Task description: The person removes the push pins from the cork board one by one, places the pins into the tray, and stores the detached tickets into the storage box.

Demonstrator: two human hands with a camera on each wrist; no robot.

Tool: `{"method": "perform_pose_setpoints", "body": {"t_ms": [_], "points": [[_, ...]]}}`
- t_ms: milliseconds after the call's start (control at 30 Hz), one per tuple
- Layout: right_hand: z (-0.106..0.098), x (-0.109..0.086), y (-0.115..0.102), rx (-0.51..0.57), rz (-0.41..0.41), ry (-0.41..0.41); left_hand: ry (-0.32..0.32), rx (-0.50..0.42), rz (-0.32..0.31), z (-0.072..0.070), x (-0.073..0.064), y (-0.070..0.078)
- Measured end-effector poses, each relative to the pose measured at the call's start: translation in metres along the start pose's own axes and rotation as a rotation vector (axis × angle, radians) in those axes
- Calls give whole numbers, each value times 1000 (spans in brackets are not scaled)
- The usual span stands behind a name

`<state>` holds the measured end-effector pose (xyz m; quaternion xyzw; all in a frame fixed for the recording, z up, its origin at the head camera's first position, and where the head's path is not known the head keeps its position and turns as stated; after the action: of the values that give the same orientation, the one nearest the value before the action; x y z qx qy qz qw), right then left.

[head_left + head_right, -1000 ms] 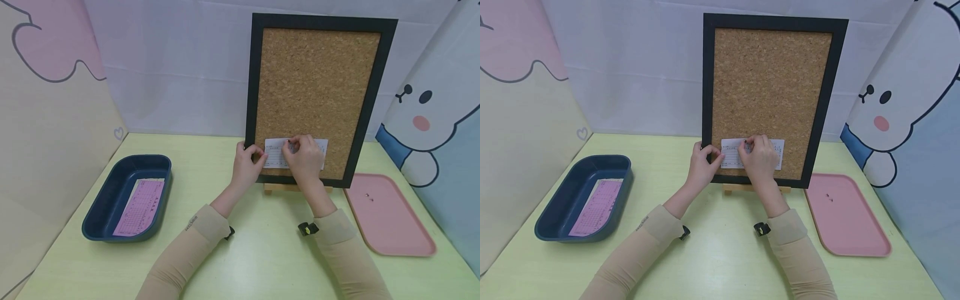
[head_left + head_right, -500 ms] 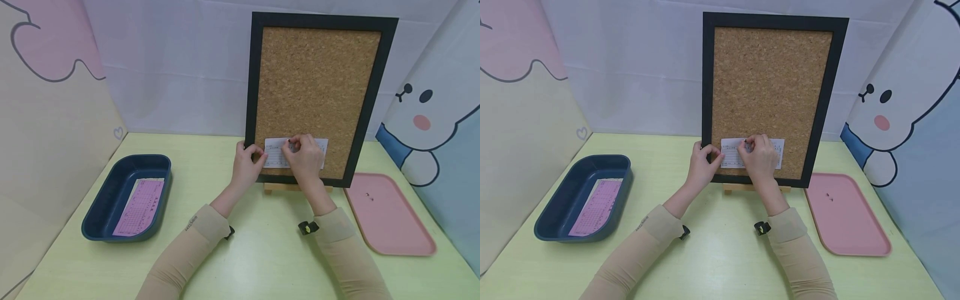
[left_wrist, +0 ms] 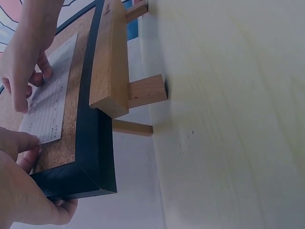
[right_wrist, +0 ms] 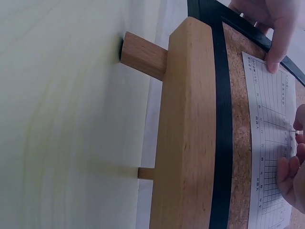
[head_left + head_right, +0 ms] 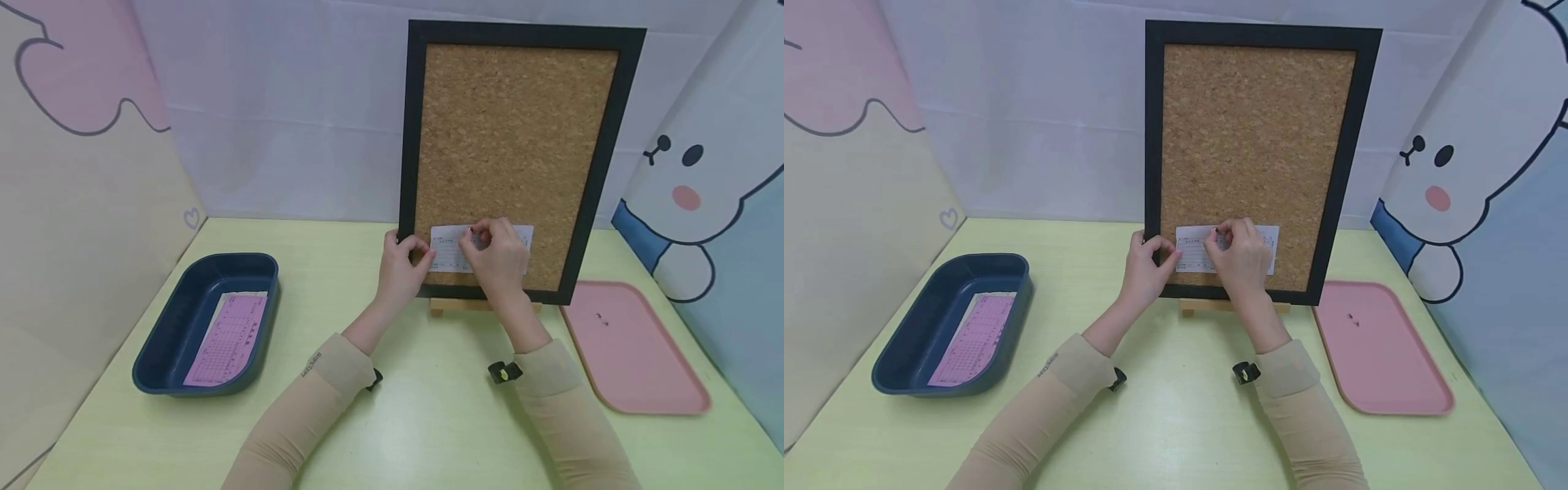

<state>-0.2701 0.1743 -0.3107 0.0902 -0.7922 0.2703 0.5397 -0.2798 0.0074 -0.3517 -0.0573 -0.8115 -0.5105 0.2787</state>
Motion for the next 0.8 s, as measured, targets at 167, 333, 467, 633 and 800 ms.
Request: {"method": "perform_pose_setpoints", "body": {"t_ms": [167,333,467,633,800], "points": [[-3,1,1,38,14,-17,-2,1,-8,0,0,-1],[-6,1,4,98,10,-18,-3,3,-14,0,1,0],[-9,1,4,124,-4,-12,-16,-2,-27,0,1,0],[-18,6,1,125,-38,-5,-30,-6,-44,-5,1,1],[-29,13,1,115,-53,14,-38,13,-61,-12,0,3]]}}
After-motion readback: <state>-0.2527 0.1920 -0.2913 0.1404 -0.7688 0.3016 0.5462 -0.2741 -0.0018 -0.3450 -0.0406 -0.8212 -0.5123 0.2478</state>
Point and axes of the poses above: each hand's wrist, its own x-axis towards the middle knuckle, its own z-axis out of the palm, y = z × x, the point moved 6 cm from there along x, towards the middle knuckle, and after that the axes turned 13 degrees about y, right-handed, at the moved point
